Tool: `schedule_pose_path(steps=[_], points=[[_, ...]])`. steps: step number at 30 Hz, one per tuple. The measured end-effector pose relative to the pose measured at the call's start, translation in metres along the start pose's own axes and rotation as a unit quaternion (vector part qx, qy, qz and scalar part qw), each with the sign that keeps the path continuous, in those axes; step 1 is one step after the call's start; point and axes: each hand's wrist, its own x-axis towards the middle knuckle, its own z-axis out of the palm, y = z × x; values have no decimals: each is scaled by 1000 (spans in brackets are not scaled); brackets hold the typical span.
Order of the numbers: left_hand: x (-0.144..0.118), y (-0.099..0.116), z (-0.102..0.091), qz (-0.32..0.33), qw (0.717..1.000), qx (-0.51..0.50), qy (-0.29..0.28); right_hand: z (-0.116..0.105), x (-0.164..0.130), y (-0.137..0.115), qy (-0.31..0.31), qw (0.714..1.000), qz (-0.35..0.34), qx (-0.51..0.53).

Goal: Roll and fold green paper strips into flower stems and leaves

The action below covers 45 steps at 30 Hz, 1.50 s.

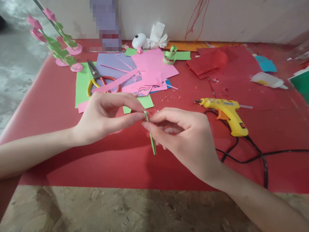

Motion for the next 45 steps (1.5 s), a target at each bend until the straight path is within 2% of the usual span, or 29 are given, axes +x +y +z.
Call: schedule_pose_path(steps=[10,14,22,28,37,45], points=[[0,-3,-1,17,1000,1,-4,1,0,0,7,1000,-7,-11],[0,-5,-1,31,1000,4,1,0,-1,-1,-10,1000,7,9],[0,-3,0,11,1000,7,11,1,1,0,7,999,19,29],[0,-4,-1,21,1000,-2,2,0,0,1,5,999,20,29],[-1,-5,-1,18,1000,-13,-2,1,1,2,5,1000,-2,9],[0,-6,-1,12,1000,-12,-1,2,-1,0,-24,999,14,37]])
